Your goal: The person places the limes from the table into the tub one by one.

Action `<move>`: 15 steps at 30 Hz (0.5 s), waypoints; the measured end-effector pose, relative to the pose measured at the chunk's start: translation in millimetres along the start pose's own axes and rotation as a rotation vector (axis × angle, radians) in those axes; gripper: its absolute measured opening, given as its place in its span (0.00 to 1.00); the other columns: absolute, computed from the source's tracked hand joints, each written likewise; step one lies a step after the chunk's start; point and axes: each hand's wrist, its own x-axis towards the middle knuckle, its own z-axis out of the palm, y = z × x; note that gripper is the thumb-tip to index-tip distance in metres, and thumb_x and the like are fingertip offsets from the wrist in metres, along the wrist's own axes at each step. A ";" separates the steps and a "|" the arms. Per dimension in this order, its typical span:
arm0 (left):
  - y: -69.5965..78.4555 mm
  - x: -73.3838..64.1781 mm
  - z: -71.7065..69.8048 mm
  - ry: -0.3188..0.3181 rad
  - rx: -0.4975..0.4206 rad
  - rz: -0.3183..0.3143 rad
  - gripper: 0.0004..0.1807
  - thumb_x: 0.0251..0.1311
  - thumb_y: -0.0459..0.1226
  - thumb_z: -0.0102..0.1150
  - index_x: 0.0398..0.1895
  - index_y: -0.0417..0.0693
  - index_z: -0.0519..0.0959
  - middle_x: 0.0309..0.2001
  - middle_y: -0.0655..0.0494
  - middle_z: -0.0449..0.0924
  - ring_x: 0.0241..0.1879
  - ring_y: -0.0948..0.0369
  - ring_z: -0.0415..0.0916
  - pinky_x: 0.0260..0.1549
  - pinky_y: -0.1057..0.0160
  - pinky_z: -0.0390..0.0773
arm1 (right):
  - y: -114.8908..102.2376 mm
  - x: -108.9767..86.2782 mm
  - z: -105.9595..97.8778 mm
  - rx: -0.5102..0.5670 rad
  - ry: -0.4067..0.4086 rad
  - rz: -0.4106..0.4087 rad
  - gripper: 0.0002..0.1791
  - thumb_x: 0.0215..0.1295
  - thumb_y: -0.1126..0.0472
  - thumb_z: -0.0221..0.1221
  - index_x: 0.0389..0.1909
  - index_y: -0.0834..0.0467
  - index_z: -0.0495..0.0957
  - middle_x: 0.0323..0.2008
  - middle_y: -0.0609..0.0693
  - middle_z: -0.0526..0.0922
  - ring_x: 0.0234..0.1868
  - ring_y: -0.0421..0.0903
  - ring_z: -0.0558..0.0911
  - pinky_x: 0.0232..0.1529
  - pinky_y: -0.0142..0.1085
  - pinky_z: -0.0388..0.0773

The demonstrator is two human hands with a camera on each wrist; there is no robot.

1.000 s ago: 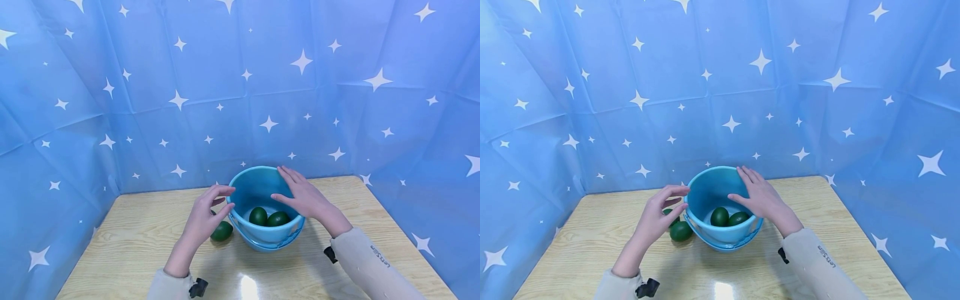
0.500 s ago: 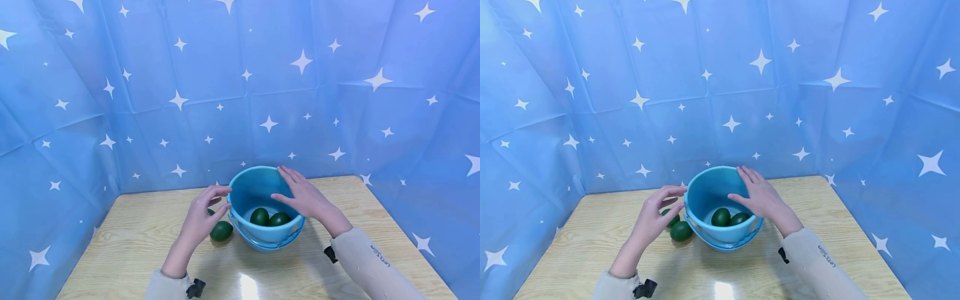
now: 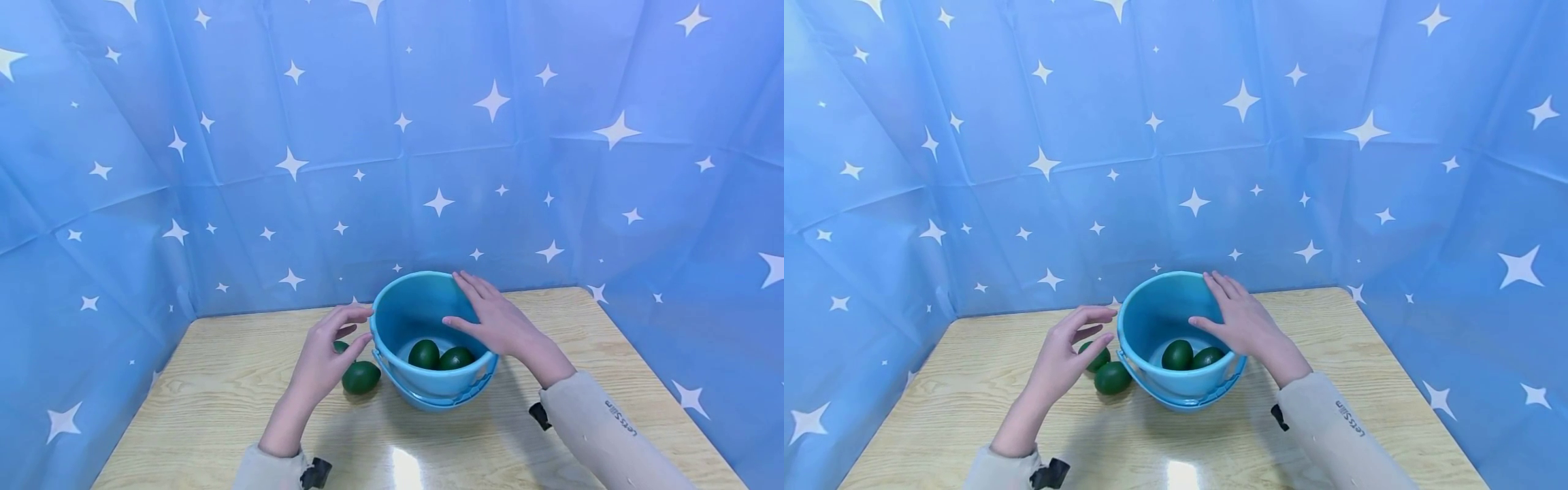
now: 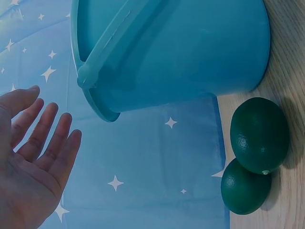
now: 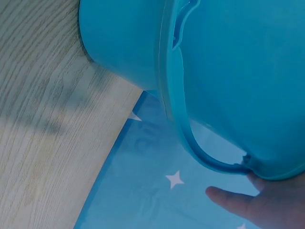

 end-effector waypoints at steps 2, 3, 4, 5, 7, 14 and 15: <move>-0.9 -0.5 -0.3 0.002 0.003 -0.003 0.20 0.62 0.34 0.66 0.58 0.47 0.79 0.57 0.56 0.81 0.59 0.54 0.79 0.54 0.52 0.83 | 0.1 0.0 0.0 0.001 0.000 0.000 0.49 0.69 0.33 0.52 0.80 0.54 0.46 0.80 0.59 0.48 0.78 0.66 0.50 0.71 0.69 0.57; -1.3 -0.7 -0.6 0.003 0.005 -0.004 0.20 0.62 0.34 0.66 0.58 0.47 0.79 0.57 0.56 0.81 0.59 0.54 0.79 0.54 0.53 0.83 | 0.2 0.0 0.1 0.001 0.000 0.001 0.49 0.69 0.33 0.52 0.80 0.54 0.46 0.80 0.59 0.48 0.78 0.66 0.50 0.71 0.69 0.57; -1.6 -1.0 -0.9 0.005 0.009 -0.007 0.19 0.62 0.34 0.66 0.57 0.48 0.80 0.57 0.57 0.82 0.60 0.55 0.79 0.54 0.54 0.83 | 0.2 0.0 0.1 0.001 0.000 0.000 0.49 0.69 0.33 0.52 0.80 0.54 0.46 0.80 0.59 0.48 0.78 0.66 0.50 0.71 0.69 0.57; -1.9 -1.3 -1.2 0.005 0.010 -0.011 0.19 0.62 0.34 0.66 0.57 0.49 0.80 0.57 0.57 0.82 0.60 0.55 0.79 0.54 0.54 0.83 | 0.3 0.0 0.2 0.001 0.000 0.000 0.49 0.69 0.33 0.52 0.80 0.54 0.45 0.80 0.59 0.48 0.78 0.66 0.50 0.71 0.69 0.57; -2.2 -1.9 -1.7 0.008 0.014 -0.017 0.19 0.62 0.35 0.66 0.57 0.50 0.80 0.56 0.57 0.82 0.60 0.55 0.79 0.54 0.55 0.83 | 0.6 -0.1 0.5 0.001 0.002 -0.002 0.49 0.69 0.33 0.52 0.80 0.54 0.46 0.80 0.59 0.49 0.78 0.66 0.50 0.71 0.69 0.58; -4.0 -3.6 -3.2 0.007 0.014 -0.045 0.19 0.62 0.35 0.67 0.57 0.53 0.80 0.57 0.57 0.81 0.62 0.54 0.78 0.55 0.54 0.83 | 0.8 -0.7 1.0 -0.002 0.003 -0.001 0.49 0.69 0.33 0.52 0.80 0.53 0.45 0.80 0.59 0.49 0.78 0.66 0.51 0.71 0.69 0.59; -4.2 -3.8 -3.4 0.007 0.014 -0.045 0.19 0.62 0.35 0.67 0.57 0.53 0.80 0.57 0.57 0.81 0.61 0.54 0.78 0.55 0.54 0.83 | 0.8 -0.7 1.1 -0.002 0.003 -0.001 0.49 0.69 0.33 0.52 0.80 0.53 0.45 0.80 0.59 0.49 0.78 0.66 0.51 0.71 0.69 0.58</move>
